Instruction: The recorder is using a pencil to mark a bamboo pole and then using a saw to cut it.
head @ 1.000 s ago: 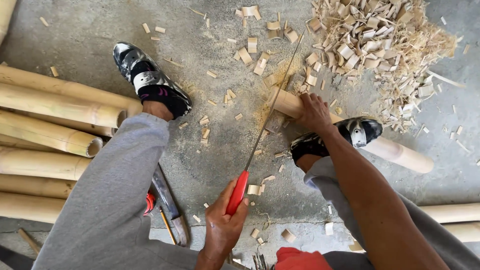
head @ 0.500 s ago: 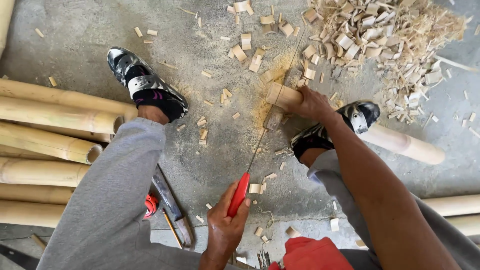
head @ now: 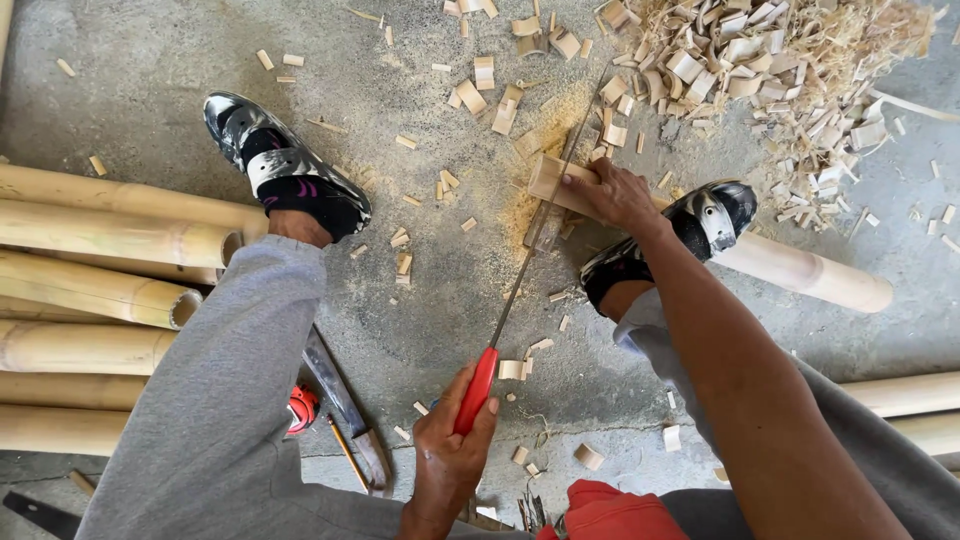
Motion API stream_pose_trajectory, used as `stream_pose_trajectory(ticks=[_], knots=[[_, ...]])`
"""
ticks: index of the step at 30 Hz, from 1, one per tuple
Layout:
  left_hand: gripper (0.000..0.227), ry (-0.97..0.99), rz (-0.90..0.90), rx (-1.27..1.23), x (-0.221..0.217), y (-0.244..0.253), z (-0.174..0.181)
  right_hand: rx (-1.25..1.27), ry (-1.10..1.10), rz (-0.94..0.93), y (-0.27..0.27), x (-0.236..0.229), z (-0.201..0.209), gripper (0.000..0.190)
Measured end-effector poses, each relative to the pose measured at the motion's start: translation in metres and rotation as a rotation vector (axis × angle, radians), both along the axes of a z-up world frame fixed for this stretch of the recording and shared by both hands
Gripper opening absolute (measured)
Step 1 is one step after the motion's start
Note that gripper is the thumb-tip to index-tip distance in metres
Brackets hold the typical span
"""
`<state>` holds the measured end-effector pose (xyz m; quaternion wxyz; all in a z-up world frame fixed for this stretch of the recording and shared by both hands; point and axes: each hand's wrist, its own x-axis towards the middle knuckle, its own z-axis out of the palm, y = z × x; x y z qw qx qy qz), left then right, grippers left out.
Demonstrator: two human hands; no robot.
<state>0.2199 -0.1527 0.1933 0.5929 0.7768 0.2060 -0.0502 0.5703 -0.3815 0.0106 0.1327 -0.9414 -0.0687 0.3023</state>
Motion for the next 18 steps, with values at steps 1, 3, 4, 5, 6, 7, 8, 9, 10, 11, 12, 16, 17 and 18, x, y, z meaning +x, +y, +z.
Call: stream_pose_trajectory(ticks=[1, 3, 4, 5, 6, 7, 8, 9, 10, 11, 12, 16, 17, 18], knots=[[0.052, 0.000, 0.001, 0.001, -0.001, 0.000, -0.001, 0.001, 0.000, 0.001, 0.001, 0.000, 0.001, 0.087], [0.051, -0.010, 0.014, -0.008, -0.003, 0.000, -0.003, -0.007, -0.005, -0.002, 0.001, -0.001, 0.002, 0.088], [0.051, -0.010, 0.014, -0.008, -0.004, -0.001, -0.006, -0.007, -0.004, -0.003, 0.000, -0.001, 0.000, 0.088], [0.050, -0.064, 0.003, 0.041, -0.006, -0.001, -0.009, -0.008, -0.008, -0.003, -0.001, -0.001, -0.001, 0.088], [0.050, -0.118, -0.007, 0.090, -0.007, -0.001, -0.012, -0.008, -0.013, -0.002, -0.002, 0.000, -0.003, 0.088], [0.050, -0.119, -0.007, 0.091, -0.006, -0.002, -0.012, -0.008, -0.014, -0.002, -0.006, 0.000, -0.011, 0.088], [0.049, -0.102, 0.000, 0.086, -0.006, -0.002, -0.012, 0.010, -0.084, 0.081, -0.010, 0.001, -0.018, 0.087], [0.049, -0.084, 0.007, 0.081, -0.006, -0.002, -0.012, 0.027, -0.155, 0.163, -0.013, 0.002, -0.026, 0.086], [0.049, -0.086, 0.008, 0.083, -0.006, -0.003, -0.011, 0.029, -0.157, 0.164, -0.013, 0.002, -0.024, 0.086], [0.049, -0.014, 0.019, 0.053, -0.006, -0.003, -0.011, 0.039, -0.177, 0.194, -0.013, 0.001, -0.022, 0.085], [0.050, 0.059, 0.029, 0.023, -0.006, -0.003, -0.009, 0.049, -0.197, 0.224, -0.012, 0.001, -0.020, 0.084], [0.046, -0.133, 0.027, 0.107, -0.011, -0.001, 0.002, 0.039, -0.021, -0.030, 0.000, 0.001, -0.001, 0.094], [0.046, -0.086, 0.019, 0.122, -0.013, 0.000, 0.005, 0.047, -0.010, -0.053, 0.000, 0.001, 0.000, 0.095], [0.046, -0.038, 0.009, 0.137, -0.015, 0.001, 0.009, 0.055, 0.002, -0.077, 0.001, 0.001, 0.000, 0.095]])
